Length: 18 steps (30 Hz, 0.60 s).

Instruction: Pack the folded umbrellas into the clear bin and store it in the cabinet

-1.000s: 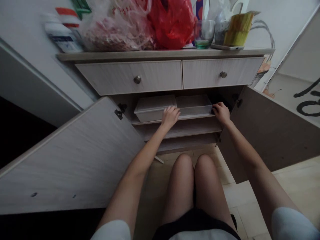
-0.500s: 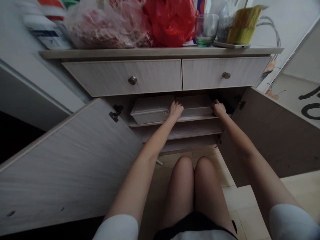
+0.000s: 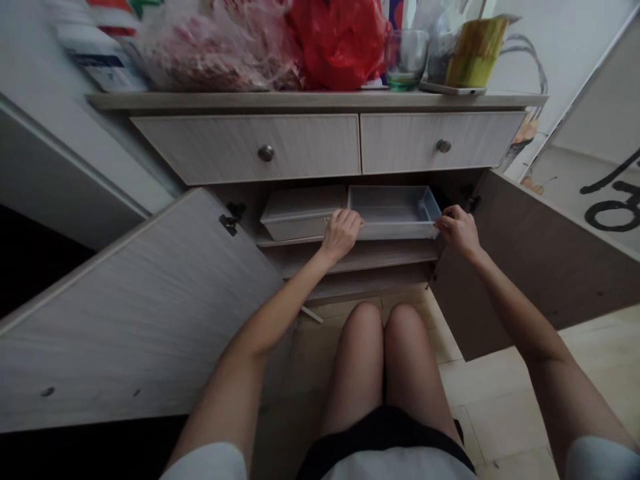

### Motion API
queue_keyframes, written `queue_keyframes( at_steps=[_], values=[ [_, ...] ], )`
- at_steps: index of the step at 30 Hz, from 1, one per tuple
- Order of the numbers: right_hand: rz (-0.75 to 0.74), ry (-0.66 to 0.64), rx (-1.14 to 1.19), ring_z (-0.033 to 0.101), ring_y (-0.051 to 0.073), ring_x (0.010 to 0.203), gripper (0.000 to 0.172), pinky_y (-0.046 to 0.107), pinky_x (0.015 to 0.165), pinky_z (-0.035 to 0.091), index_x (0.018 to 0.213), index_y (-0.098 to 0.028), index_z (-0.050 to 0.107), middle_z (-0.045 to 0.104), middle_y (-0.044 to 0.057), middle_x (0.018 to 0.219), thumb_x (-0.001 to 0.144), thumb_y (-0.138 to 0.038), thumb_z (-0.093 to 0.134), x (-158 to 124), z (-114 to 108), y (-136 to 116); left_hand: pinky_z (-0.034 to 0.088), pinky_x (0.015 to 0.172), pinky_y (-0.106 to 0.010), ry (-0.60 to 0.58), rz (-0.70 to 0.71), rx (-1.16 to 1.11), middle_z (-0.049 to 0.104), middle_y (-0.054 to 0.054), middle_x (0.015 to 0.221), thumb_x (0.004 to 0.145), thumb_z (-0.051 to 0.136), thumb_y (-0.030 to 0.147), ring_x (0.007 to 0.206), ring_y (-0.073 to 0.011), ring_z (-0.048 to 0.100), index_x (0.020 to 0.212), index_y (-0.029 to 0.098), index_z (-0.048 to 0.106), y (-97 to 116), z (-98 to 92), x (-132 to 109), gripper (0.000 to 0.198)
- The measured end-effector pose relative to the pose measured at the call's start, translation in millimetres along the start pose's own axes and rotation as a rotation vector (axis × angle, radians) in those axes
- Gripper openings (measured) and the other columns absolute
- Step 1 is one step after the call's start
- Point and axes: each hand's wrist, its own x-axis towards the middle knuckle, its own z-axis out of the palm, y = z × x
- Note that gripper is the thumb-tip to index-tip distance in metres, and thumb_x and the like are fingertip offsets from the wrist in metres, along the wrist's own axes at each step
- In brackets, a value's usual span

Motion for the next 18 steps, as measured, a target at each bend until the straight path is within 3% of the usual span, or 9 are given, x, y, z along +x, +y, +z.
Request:
queue_keyframes(
  at_steps=[5, 10, 14, 18],
  values=[
    [-0.138, -0.017, -0.046, 0.055, 0.023, 0.096, 0.023, 0.035, 0.079, 0.036, 0.091, -0.022, 0.075, 0.066, 0.009, 0.105, 0.097, -0.029, 0.054, -65, -37, -41, 0.036, 0.101, -0.039, 0.071, 0.053, 0.022, 0.073, -0.009, 0.098, 0.104, 0.041, 0.026, 0.101, -0.0224, 0.062, 0.094, 0.020, 0.068, 28, -32.7, -80, 0.030],
    [-0.214, -0.013, -0.040, 0.056, 0.020, 0.090, 0.021, 0.034, 0.080, 0.035, 0.093, -0.023, 0.076, 0.066, 0.007, 0.099, 0.099, -0.024, 0.055, -127, -50, -72, 0.037, 0.098, -0.036, 0.124, 0.095, 0.034, 0.075, -0.006, 0.093, 0.102, 0.048, 0.021, 0.096, -0.0192, 0.065, 0.093, 0.020, 0.070, 60, -50.1, -150, 0.024],
    [-0.212, -0.065, -0.013, 0.056, 0.018, 0.089, 0.017, 0.033, 0.080, 0.034, 0.095, -0.023, 0.075, 0.067, 0.006, 0.099, 0.098, -0.021, 0.059, -162, -48, -87, 0.036, 0.098, -0.036, 0.152, 0.095, 0.037, 0.075, -0.005, 0.090, 0.100, 0.050, 0.019, 0.093, -0.0188, 0.066, 0.090, 0.019, 0.070, 78, -52.3, -186, 0.023],
    [-0.206, -0.107, -0.005, 0.057, 0.018, 0.089, 0.014, 0.032, 0.081, 0.034, 0.094, -0.024, 0.075, 0.068, 0.005, 0.097, 0.096, -0.019, 0.062, -181, -40, -93, 0.036, 0.098, -0.035, 0.156, 0.068, 0.023, 0.075, -0.005, 0.088, 0.100, 0.049, 0.019, 0.091, -0.0190, 0.066, 0.089, 0.019, 0.070, 87, -46.6, -208, 0.024]
  ],
)
